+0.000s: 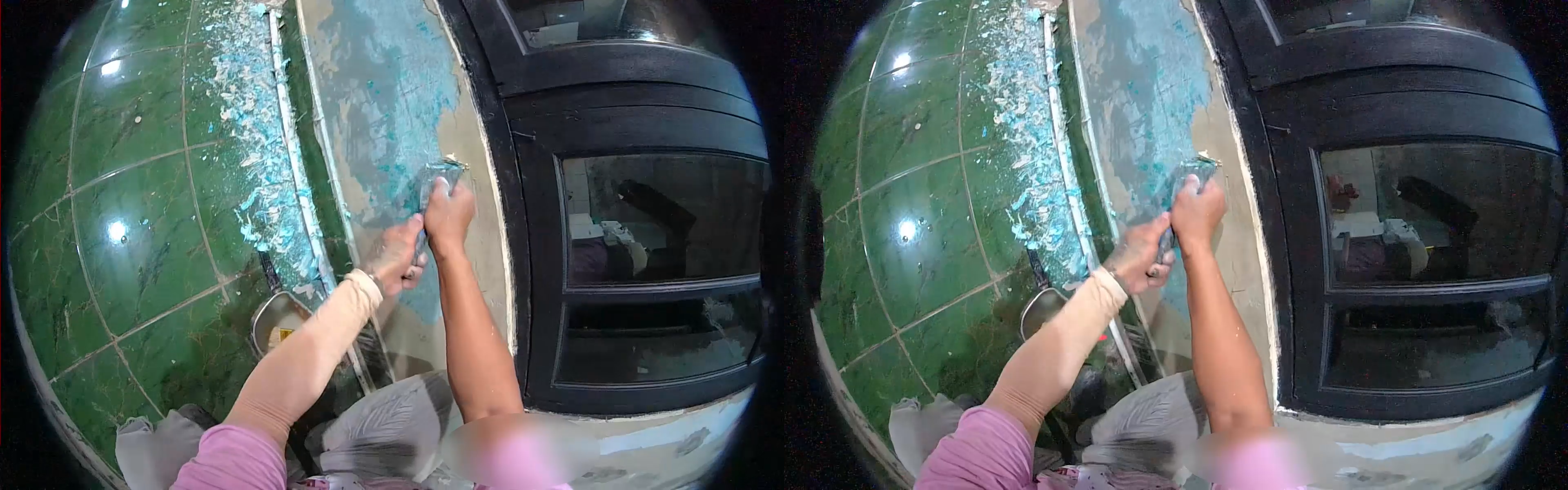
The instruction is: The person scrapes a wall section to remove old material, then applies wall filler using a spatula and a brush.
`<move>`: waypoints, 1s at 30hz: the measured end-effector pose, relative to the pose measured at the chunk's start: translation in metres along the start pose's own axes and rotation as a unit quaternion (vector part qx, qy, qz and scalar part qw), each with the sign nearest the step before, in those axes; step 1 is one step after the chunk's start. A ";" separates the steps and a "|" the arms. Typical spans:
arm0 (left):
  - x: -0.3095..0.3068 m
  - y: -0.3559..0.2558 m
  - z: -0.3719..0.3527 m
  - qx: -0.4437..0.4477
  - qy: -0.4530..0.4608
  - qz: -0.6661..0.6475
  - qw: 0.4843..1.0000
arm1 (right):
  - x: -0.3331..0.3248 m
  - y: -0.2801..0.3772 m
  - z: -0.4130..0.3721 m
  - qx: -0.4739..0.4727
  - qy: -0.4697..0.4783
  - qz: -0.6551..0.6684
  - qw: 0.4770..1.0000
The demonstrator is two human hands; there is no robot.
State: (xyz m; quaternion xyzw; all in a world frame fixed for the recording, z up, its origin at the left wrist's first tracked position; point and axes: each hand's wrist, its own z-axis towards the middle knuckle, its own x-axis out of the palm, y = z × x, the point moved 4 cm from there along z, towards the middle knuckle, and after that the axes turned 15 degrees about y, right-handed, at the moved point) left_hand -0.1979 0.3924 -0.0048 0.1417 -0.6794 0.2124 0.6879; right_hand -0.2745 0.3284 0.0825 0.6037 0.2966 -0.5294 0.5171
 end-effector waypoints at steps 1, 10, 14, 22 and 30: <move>0.001 0.019 0.004 -0.011 -0.008 -0.018 1.000 | -0.002 -0.018 -0.009 -0.006 -0.004 -0.025 1.000; -0.005 0.000 0.019 -0.004 0.023 0.016 1.000 | -0.004 -0.006 0.008 -0.018 -0.016 -0.022 0.999; 0.015 0.025 0.003 0.003 -0.005 0.001 1.000 | -0.008 -0.011 0.001 -0.068 -0.019 0.001 0.998; 0.017 0.038 0.004 -0.016 0.003 -0.054 0.998 | -0.010 -0.014 -0.013 -0.095 -0.009 0.017 0.995; 0.011 -0.019 0.011 0.014 0.001 -0.048 0.999 | 0.003 0.012 0.035 -0.065 -0.031 -0.060 0.996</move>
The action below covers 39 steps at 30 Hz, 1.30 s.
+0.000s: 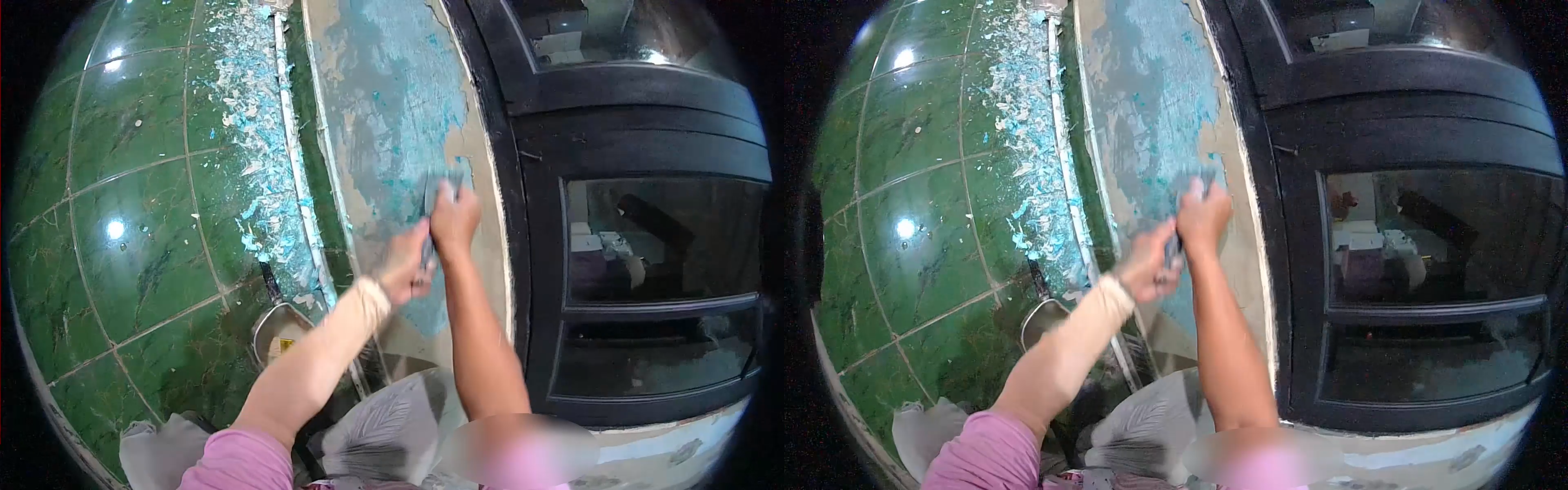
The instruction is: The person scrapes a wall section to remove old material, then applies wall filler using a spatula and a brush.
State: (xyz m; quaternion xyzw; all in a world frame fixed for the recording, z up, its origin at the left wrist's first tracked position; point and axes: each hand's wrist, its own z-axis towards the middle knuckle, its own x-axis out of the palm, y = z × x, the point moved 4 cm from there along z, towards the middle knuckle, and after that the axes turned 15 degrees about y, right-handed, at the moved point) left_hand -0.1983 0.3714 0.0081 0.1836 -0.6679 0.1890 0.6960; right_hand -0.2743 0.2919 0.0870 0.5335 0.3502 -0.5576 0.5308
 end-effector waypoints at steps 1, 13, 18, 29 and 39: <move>0.001 0.023 -0.005 -0.029 0.033 -0.041 0.998 | -0.007 -0.009 -0.022 -0.008 0.005 0.039 0.999; 0.000 0.012 -0.002 -0.027 0.034 -0.006 0.999 | 0.003 -0.010 -0.003 0.045 0.009 0.002 0.999; 0.001 0.000 -0.014 -0.033 0.015 0.034 0.999 | 0.004 -0.007 -0.012 0.043 -0.006 0.019 0.999; 0.000 -0.022 -0.002 0.005 -0.019 0.038 0.999 | 0.002 -0.009 0.001 0.024 0.001 -0.026 0.999; -0.003 -0.047 0.015 0.032 -0.005 0.036 0.999 | 0.004 0.017 0.028 0.001 -0.033 0.036 0.999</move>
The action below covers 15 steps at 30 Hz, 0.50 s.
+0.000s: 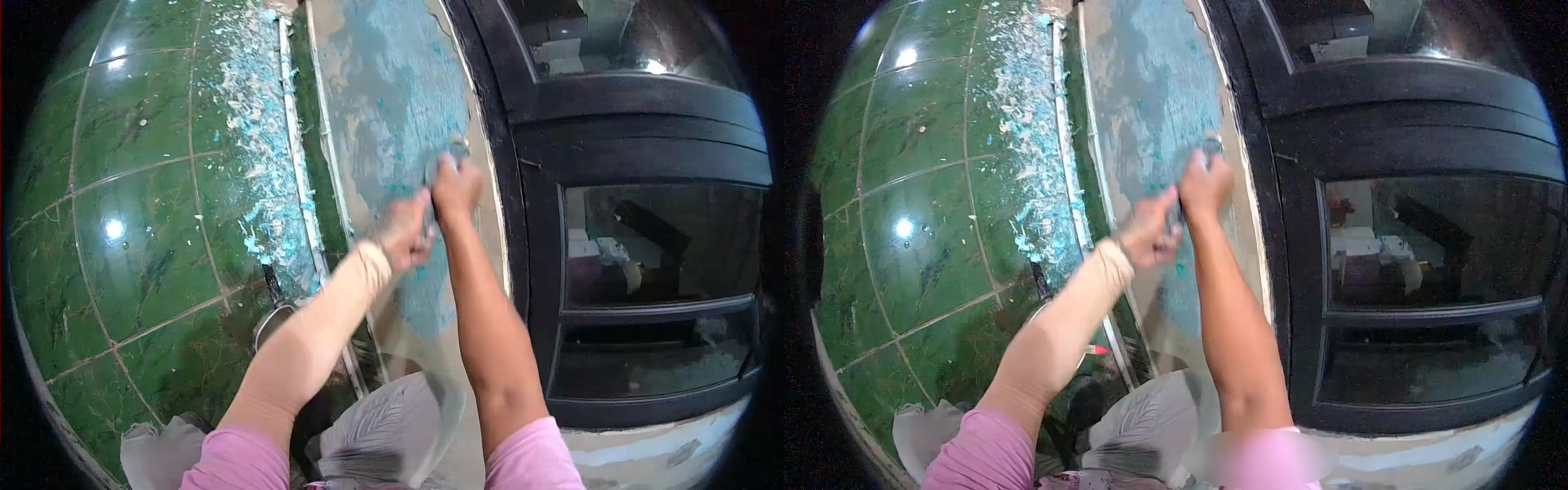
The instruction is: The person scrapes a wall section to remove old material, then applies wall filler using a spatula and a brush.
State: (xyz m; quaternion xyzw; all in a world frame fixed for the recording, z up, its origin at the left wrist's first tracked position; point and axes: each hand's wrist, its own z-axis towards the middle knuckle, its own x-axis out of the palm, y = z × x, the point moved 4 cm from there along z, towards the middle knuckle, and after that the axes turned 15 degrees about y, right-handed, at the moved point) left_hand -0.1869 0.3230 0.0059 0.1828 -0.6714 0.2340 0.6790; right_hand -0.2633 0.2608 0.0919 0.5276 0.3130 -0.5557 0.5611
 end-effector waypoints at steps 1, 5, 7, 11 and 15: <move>0.000 -0.019 0.004 0.012 0.018 0.036 0.999 | 0.008 0.010 0.020 0.000 -0.009 -0.013 1.000; 0.010 0.020 -0.011 -0.040 0.004 -0.017 0.999 | 0.001 -0.024 -0.007 0.012 0.022 -0.028 0.999; 0.010 0.018 -0.005 -0.013 0.026 -0.019 0.999 | -0.003 -0.010 -0.003 -0.015 0.025 0.006 1.000; -0.001 -0.020 0.011 0.004 0.024 0.003 1.000 | 0.014 -0.002 0.031 -0.005 0.010 -0.014 1.000; 0.006 0.050 -0.011 -0.028 0.016 0.001 0.999 | -0.013 -0.021 -0.030 0.000 0.031 -0.002 1.000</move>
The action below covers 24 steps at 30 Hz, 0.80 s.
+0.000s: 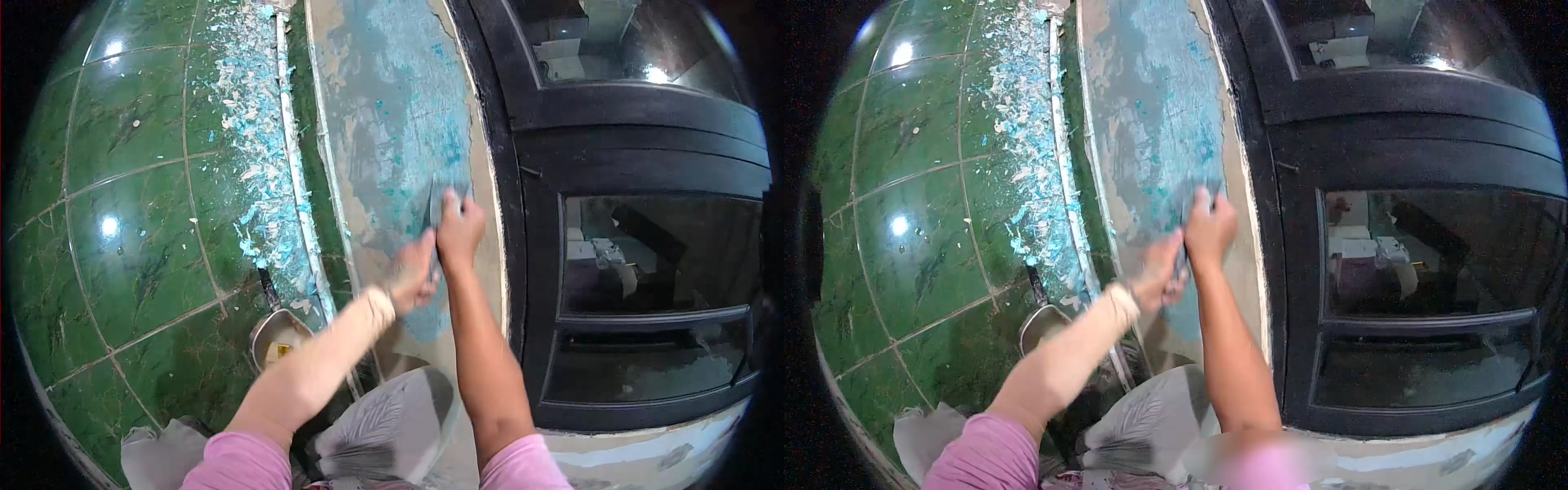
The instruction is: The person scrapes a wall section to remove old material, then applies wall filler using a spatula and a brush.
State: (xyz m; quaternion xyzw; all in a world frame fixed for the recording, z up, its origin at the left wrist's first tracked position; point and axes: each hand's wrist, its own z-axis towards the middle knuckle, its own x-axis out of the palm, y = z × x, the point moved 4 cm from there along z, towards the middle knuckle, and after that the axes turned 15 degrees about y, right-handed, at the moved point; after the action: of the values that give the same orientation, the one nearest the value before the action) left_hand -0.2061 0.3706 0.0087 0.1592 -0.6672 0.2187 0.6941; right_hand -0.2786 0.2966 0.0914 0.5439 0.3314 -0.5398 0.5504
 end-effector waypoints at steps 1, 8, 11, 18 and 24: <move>0.008 0.008 -0.004 0.018 0.004 0.005 1.000 | -0.004 -0.008 -0.007 -0.006 0.011 0.007 1.000; -0.011 0.004 0.008 0.023 -0.005 0.012 1.000 | -0.001 0.006 -0.004 0.022 -0.023 -0.065 0.997; 0.003 0.069 0.002 0.015 -0.014 0.070 0.997 | -0.027 -0.022 -0.057 0.069 0.006 -0.048 0.996; 0.017 0.074 0.002 0.056 -0.035 0.059 0.996 | -0.039 -0.020 -0.054 0.070 0.010 -0.059 0.996; 0.020 -0.067 0.037 0.132 -0.001 0.020 0.991 | -0.020 0.070 0.058 0.059 0.012 -0.093 0.994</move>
State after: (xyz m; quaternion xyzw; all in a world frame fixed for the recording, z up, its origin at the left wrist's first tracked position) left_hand -0.2028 0.2969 0.0356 0.2368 -0.6358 0.3184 0.6620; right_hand -0.2289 0.2341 0.1380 0.5487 0.3551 -0.6006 0.4606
